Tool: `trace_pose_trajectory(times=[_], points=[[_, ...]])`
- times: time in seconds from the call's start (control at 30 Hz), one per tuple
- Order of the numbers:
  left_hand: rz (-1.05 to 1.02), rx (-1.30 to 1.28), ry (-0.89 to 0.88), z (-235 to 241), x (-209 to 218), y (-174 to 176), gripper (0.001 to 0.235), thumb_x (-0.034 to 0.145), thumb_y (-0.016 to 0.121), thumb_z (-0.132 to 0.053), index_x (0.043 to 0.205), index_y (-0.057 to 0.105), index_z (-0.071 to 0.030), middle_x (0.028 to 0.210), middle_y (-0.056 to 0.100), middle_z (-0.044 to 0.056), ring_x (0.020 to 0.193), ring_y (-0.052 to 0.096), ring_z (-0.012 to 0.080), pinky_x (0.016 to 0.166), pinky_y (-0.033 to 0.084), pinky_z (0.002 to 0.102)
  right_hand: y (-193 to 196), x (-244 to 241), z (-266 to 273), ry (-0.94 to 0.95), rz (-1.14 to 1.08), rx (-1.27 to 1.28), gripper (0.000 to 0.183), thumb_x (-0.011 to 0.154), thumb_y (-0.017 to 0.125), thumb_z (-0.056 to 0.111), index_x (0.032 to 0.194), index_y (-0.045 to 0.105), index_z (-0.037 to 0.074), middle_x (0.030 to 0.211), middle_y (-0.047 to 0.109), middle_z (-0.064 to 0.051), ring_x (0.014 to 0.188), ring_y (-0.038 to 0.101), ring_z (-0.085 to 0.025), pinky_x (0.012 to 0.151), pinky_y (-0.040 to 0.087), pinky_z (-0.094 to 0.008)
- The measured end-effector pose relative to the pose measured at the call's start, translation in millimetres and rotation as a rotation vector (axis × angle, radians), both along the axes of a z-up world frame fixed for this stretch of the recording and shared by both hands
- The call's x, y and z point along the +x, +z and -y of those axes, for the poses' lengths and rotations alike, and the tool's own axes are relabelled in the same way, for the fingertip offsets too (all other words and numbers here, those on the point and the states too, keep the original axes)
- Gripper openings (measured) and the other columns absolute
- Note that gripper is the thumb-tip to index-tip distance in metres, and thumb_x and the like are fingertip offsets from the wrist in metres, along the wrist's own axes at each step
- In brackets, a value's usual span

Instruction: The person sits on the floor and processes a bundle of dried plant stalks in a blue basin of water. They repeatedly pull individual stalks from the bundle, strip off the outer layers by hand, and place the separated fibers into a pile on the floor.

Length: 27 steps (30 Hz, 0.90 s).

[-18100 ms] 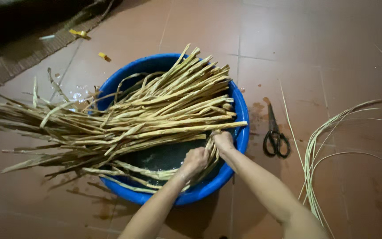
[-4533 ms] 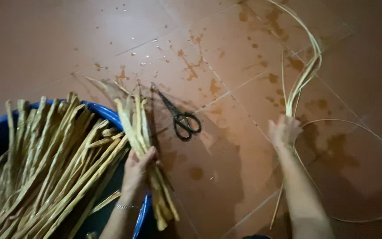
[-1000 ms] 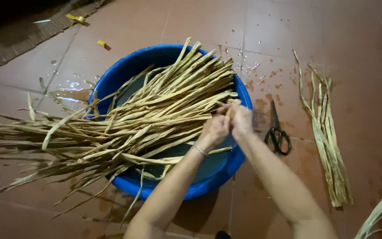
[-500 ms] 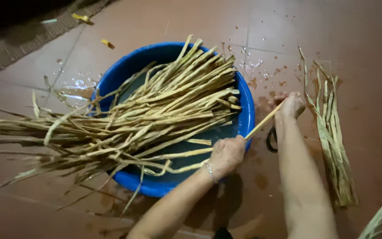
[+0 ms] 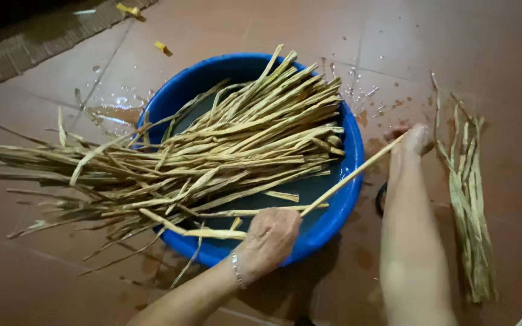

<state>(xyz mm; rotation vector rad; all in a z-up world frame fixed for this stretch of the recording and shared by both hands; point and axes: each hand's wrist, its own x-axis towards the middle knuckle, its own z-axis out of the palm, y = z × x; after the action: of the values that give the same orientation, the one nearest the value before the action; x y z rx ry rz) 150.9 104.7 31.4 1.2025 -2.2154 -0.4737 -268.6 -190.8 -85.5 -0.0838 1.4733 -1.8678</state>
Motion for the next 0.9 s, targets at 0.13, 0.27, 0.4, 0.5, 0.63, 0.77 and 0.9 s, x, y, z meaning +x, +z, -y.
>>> trace_pose_trajectory(times=[0.13,0.27,0.4,0.5,0.63,0.77,0.9], points=[[-0.002,-0.038,0.035,-31,49,5,0.008,0.084,0.061,-0.001,0.082,0.057,-0.007,0.07,0.06,0.013,0.066,0.061,0.0328,0.061,0.047,0.047,-4,-13,8,-0.098,0.009,0.035,0.006,0.09,0.047,0.007,0.093,0.051,0.005,0.075,0.064,-0.013,0.056,0.058,-0.022,0.051,0.06,-0.044],[0.096,0.021,-0.064,-55,93,10,0.011,0.08,0.063,-0.001,0.085,0.056,-0.008,0.072,0.058,0.012,0.07,0.059,0.031,0.065,0.048,0.044,-1,-31,1,-0.159,0.002,0.114,0.006,0.092,0.049,0.008,0.096,0.053,0.005,0.078,0.065,-0.014,0.059,0.061,-0.022,0.053,0.06,-0.042],[0.092,-0.042,-0.069,-54,120,13,0.015,0.076,0.066,-0.004,0.086,0.057,-0.009,0.075,0.058,0.011,0.073,0.058,0.0297,0.065,0.045,0.043,16,-35,3,-0.156,-0.065,0.119,0.006,0.095,0.051,0.009,0.099,0.055,0.006,0.082,0.066,-0.014,0.062,0.063,-0.022,0.055,0.06,-0.039],[0.335,0.116,-0.037,-61,148,16,0.021,0.077,0.066,0.002,0.092,0.059,-0.01,0.078,0.059,0.007,0.073,0.058,0.0234,0.067,0.046,0.039,25,-24,-16,-0.031,-0.17,0.093,0.006,0.097,0.053,0.009,0.102,0.056,0.006,0.085,0.067,-0.014,0.064,0.065,-0.022,0.056,0.06,-0.037],[0.786,0.401,0.098,-30,185,35,0.053,0.071,0.086,-0.035,0.111,0.062,-0.009,0.101,0.063,0.011,0.093,0.057,0.0252,0.084,0.045,0.046,41,38,-43,0.497,-0.353,-0.085,0.005,0.105,0.058,0.013,0.106,0.057,0.008,0.091,0.067,-0.015,0.069,0.065,-0.022,0.057,0.057,-0.035],[1.123,0.41,0.168,-24,192,54,0.075,0.072,0.087,-0.028,0.134,0.053,-0.006,0.119,0.062,0.013,0.111,0.055,0.0255,0.092,0.044,0.048,53,115,-97,0.97,-0.348,0.053,0.014,0.096,0.061,0.009,0.108,0.056,0.011,0.095,0.071,-0.013,0.078,0.07,-0.024,0.056,0.059,-0.037],[0.606,0.126,0.085,-11,148,19,0.069,0.076,0.084,-0.028,0.134,0.054,-0.005,0.122,0.065,0.017,0.108,0.059,0.0273,0.091,0.049,0.044,46,172,-158,1.364,-0.692,0.131,0.02,0.09,0.071,0.019,0.104,0.072,0.004,0.097,0.077,-0.012,0.088,0.075,-0.026,0.072,0.064,-0.04]])
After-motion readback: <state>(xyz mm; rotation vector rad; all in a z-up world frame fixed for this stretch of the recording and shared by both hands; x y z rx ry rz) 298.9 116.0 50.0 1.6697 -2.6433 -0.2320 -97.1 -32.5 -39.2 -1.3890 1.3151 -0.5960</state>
